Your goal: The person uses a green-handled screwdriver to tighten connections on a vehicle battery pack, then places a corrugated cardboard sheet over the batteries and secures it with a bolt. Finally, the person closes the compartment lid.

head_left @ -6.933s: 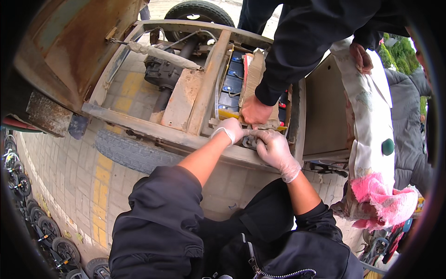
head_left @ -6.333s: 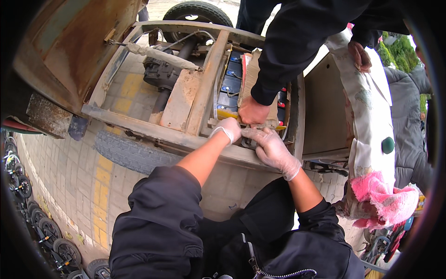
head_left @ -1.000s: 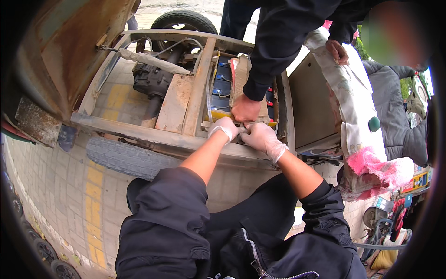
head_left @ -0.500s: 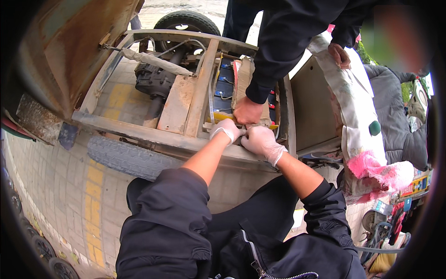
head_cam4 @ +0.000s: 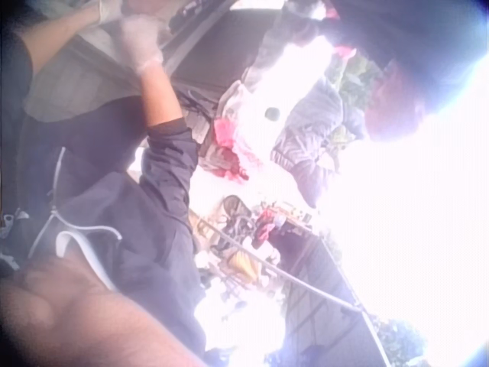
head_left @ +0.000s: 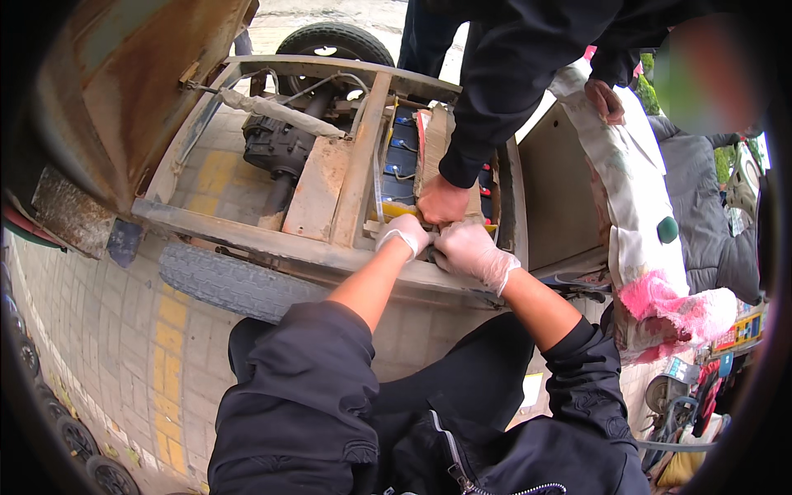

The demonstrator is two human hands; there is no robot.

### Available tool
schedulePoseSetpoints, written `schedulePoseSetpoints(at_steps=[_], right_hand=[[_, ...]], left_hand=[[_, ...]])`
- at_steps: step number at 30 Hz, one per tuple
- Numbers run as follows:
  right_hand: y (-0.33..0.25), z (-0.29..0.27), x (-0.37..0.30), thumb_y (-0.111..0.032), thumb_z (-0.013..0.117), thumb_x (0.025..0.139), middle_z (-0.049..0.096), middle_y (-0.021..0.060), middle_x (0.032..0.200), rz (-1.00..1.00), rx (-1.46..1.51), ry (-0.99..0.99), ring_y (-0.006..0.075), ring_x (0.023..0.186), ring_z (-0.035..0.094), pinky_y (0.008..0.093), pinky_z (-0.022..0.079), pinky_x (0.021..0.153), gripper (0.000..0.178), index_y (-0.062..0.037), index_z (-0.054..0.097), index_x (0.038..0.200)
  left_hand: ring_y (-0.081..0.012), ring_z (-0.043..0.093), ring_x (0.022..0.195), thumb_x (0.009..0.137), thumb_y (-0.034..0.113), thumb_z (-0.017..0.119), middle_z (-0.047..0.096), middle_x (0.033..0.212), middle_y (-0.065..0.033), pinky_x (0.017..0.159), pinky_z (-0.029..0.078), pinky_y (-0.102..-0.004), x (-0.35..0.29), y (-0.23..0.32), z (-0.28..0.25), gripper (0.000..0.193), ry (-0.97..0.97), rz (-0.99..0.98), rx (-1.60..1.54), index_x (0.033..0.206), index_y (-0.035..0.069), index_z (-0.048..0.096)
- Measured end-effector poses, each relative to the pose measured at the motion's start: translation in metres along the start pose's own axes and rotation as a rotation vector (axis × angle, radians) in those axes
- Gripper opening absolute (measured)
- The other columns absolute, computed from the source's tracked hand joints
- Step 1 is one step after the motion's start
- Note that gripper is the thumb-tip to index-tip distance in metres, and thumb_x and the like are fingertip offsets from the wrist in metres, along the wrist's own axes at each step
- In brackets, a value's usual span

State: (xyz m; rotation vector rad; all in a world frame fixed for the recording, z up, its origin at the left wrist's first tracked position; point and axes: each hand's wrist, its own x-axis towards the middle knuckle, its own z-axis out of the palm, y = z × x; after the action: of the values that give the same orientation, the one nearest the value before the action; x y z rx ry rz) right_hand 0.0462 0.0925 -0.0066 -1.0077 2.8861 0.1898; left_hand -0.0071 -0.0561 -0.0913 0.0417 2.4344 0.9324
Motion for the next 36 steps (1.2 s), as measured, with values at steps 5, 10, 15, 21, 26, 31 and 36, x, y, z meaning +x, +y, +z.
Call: schedulePoseSetpoints(at_steps=[5,10,15,21,26,31,36], right_hand=[[-0.01,-0.008,0.001,-0.034,0.064,0.083,0.073,0.0181,0.088,0.452,0.34,-0.14,0.0348,0.087,0.071,0.0456,0.056,0.077,0.028,-0.0084,0.074,0.088],[0.006,-0.015,-0.008,-0.021,0.071,0.076,0.068,0.0126,0.087,-0.023,0.081,-0.007,0.0345,0.084,0.069,0.0472,0.055,0.073,0.031,-0.009,0.069,0.104],[0.005,-0.011,-0.002,-0.023,0.065,0.083,0.071,0.015,0.09,-0.104,-0.103,-0.035,0.0343,0.085,0.07,0.0483,0.056,0.075,0.018,-0.0105,0.073,0.092],[-0.014,-0.01,0.002,-0.03,0.055,0.087,0.073,0.0186,0.093,0.399,0.271,-0.169,0.0363,0.091,0.071,0.047,0.056,0.082,0.03,-0.0083,0.073,0.098],[0.001,-0.008,-0.011,-0.027,0.067,0.079,0.07,0.0154,0.09,0.118,0.226,0.024,0.035,0.085,0.069,0.0478,0.055,0.077,0.018,-0.0132,0.078,0.084],[0.011,-0.002,-0.009,-0.023,0.073,0.074,0.065,0.0087,0.084,-0.089,-0.157,-0.004,0.03,0.083,0.068,0.0458,0.053,0.069,0.031,-0.0121,0.072,0.103],[0.011,-0.004,-0.011,-0.022,0.07,0.079,0.068,0.0092,0.083,-0.213,-0.059,0.288,0.029,0.077,0.068,0.044,0.053,0.064,0.016,-0.0074,0.07,0.084]], left_hand=[[-0.0342,0.068,0.112,0.078,0.064,0.074,0.071,0.122,-0.0164,0.093,0.054,-0.0421,-0.009,0.004,-0.006,0.067,-0.023,-0.002,0.033,0.117,0.009,0.073],[-0.0348,0.067,0.114,0.078,0.06,0.075,0.069,0.124,-0.0188,0.094,0.054,-0.0423,-0.001,0.001,-0.003,0.064,-0.006,0.003,0.061,0.117,0.009,0.073],[-0.0358,0.067,0.114,0.079,0.051,0.075,0.069,0.124,-0.0199,0.094,0.054,-0.0427,0.001,0.001,0.0,0.057,0.014,-0.06,0.013,0.117,0.008,0.073],[-0.0356,0.067,0.113,0.081,0.057,0.073,0.07,0.122,-0.0194,0.093,0.054,-0.0424,-0.004,0.003,-0.002,0.061,-0.008,0.015,0.05,0.116,0.007,0.073],[-0.0347,0.068,0.112,0.078,0.065,0.074,0.071,0.121,-0.0183,0.093,0.054,-0.0425,-0.002,0.002,-0.002,0.069,-0.016,-0.023,0.039,0.116,0.007,0.073],[-0.0356,0.068,0.112,0.08,0.058,0.074,0.07,0.121,-0.0193,0.093,0.054,-0.0423,-0.001,0.0,-0.001,0.061,0.0,0.026,0.027,0.114,0.006,0.074],[-0.0359,0.067,0.113,0.083,0.051,0.072,0.07,0.122,-0.0198,0.094,0.054,-0.0422,0.007,-0.004,0.005,0.054,0.011,0.004,0.021,0.113,0.006,0.074]])
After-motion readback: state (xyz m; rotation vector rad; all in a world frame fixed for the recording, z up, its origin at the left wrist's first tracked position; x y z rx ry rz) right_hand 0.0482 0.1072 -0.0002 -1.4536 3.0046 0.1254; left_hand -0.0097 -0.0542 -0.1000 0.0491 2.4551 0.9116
